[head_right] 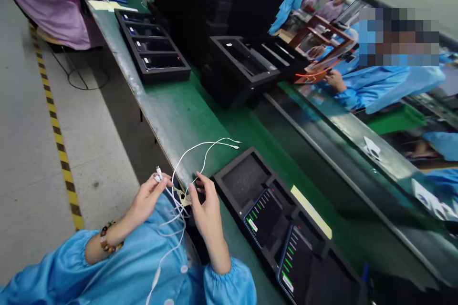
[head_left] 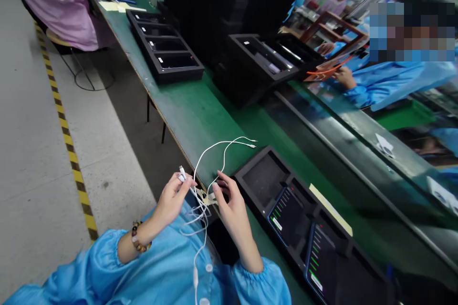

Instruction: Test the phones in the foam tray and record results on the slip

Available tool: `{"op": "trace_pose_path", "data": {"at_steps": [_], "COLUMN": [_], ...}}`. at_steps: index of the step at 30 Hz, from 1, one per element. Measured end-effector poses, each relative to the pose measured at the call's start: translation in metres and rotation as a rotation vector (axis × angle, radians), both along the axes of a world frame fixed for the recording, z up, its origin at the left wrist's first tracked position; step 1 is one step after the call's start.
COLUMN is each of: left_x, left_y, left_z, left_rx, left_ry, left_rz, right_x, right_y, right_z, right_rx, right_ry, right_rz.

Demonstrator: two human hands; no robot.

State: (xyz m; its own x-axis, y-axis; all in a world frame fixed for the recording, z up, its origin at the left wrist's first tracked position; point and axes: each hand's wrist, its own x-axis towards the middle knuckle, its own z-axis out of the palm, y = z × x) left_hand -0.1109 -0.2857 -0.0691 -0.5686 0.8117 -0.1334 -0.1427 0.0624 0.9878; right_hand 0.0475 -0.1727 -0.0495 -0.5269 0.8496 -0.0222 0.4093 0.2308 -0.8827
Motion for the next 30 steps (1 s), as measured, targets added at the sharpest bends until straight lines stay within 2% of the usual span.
{"op": "trace_pose_path", "data": {"at_steps": [2,4,7,10,13,16,17,19,21,24,25,26,27,30], "left_x": [0.002,0.006,0.012,0.016,0.017,0.013,0.012,0.008,0.003,-0.006,-0.008,-0.009,-0.009,-0.001], "left_y": [0.002,0.006,0.010,0.015,0.022,0.024,0.023,0.017,0.008,-0.008,-0.014,-0.020,-0.026,-0.043], "left_z": [-0.004,-0.002,0.011,0.024,0.032,0.032,0.029,0.020,0.004,-0.024,-0.032,-0.040,-0.047,-0.062], "left_rx": [-0.017,-0.022,-0.010,0.024,0.088,0.143,0.154,0.173,0.184,0.135,0.090,0.041,-0.003,-0.069], "left_ry": [-0.029,0.009,0.244,0.436,0.439,0.374,0.371,0.347,0.258,0.127,0.105,0.089,0.070,0.094], "left_rz": [-0.069,-0.142,-0.115,-0.124,-0.317,-0.522,-0.546,-0.503,-0.330,0.028,0.070,0.048,-0.031,-0.347], "right_x": [0.003,0.011,0.027,0.039,0.042,0.044,0.047,0.057,0.071,0.097,0.105,0.112,0.118,0.132], "right_y": [0.001,-0.002,-0.012,-0.027,-0.039,-0.048,-0.052,-0.062,-0.075,-0.097,-0.104,-0.110,-0.114,-0.124], "right_z": [0.001,0.006,0.016,0.021,0.017,0.011,0.011,0.011,0.010,-0.003,-0.011,-0.019,-0.027,-0.048], "right_rx": [0.001,0.010,0.098,0.140,0.109,0.107,0.100,0.062,-0.006,-0.184,-0.261,-0.334,-0.388,-0.423], "right_ry": [0.019,0.040,0.045,0.031,0.004,-0.036,-0.046,-0.062,-0.085,-0.108,-0.101,-0.081,-0.053,0.016], "right_rz": [0.004,0.007,-0.027,0.074,0.192,0.163,0.152,0.140,0.119,0.059,0.032,-0.002,-0.043,-0.180]}}
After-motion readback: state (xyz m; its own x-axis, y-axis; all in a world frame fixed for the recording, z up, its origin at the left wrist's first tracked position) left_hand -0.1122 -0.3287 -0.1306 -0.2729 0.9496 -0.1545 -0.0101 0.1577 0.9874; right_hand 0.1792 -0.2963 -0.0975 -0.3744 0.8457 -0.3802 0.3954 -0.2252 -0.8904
